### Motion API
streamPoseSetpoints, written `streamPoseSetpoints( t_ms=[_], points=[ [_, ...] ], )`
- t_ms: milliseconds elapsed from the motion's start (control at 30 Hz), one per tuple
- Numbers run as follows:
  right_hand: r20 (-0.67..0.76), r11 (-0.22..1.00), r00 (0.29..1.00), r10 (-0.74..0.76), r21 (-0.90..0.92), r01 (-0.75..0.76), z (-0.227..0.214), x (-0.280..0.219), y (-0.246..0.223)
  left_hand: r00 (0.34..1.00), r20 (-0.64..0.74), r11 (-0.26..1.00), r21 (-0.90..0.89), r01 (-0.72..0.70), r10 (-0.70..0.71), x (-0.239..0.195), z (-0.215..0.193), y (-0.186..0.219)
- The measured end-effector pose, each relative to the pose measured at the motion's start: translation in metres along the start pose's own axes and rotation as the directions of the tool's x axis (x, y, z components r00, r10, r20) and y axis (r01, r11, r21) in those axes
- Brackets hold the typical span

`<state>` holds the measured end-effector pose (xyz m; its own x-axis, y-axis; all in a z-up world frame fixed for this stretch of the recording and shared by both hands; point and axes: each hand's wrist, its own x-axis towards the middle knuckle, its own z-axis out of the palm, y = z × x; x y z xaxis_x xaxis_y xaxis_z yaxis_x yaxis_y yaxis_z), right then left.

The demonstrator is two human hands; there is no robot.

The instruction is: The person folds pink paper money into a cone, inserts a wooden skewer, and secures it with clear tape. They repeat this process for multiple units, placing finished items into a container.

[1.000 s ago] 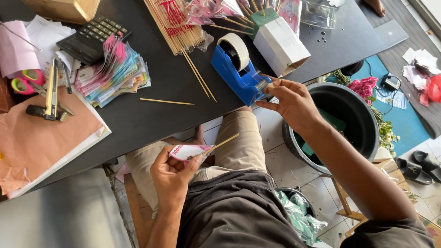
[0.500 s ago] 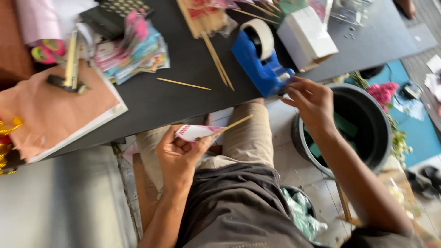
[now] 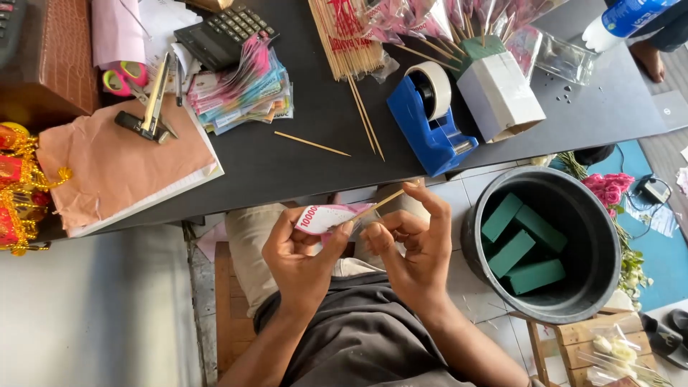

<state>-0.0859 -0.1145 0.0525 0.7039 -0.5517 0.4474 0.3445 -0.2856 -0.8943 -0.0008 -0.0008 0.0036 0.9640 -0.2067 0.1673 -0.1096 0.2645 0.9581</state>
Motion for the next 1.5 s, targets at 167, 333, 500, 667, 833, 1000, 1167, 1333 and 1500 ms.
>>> streamPoseSetpoints(
  t_ms=[167,333,500,667,833,1000,1167,1333,1500],
  points=[
    [-0.019,1.000,1.000,0.018,0.022,-0.017,0.005,-0.003,0.007,0.999,-0.015,0.998,-0.033,-0.048,0.048,-0.001,0.004,0.005],
    [-0.044,0.996,0.996,0.080,0.041,-0.078,0.005,-0.004,0.012,0.997,-0.009,0.997,-0.010,-0.079,0.079,-0.004,0.004,0.007],
    [-0.057,0.991,0.990,0.131,0.044,-0.128,0.006,0.002,0.010,0.994,0.002,0.994,0.003,-0.108,0.108,-0.009,0.006,0.009],
    [-0.031,0.969,0.973,0.229,-0.091,-0.231,0.005,0.008,-0.005,0.993,0.022,0.990,0.072,-0.120,0.118,-0.015,0.008,0.033],
    [-0.019,0.974,0.982,0.190,-0.121,-0.191,0.000,0.007,-0.003,0.994,0.082,0.997,0.041,-0.071,0.068,-0.014,0.003,0.040],
    [0.034,0.997,0.998,0.053,-0.065,-0.051,-0.004,0.008,0.006,0.985,0.128,0.978,-0.157,0.137,-0.118,-0.014,0.004,0.045],
    [0.098,1.000,0.995,-0.010,-0.018,0.012,-0.007,0.011,0.012,0.921,0.227,0.823,-0.418,0.385,-0.315,-0.010,0.008,0.042],
    [0.119,0.991,0.988,0.099,0.080,-0.109,-0.007,0.011,0.010,0.912,0.162,0.832,-0.373,0.410,-0.377,-0.013,0.006,0.032],
    [0.084,0.993,0.994,0.071,0.087,-0.078,-0.005,0.015,0.014,0.920,0.140,0.858,-0.331,0.393,-0.367,-0.015,0.008,0.033]
  ],
)
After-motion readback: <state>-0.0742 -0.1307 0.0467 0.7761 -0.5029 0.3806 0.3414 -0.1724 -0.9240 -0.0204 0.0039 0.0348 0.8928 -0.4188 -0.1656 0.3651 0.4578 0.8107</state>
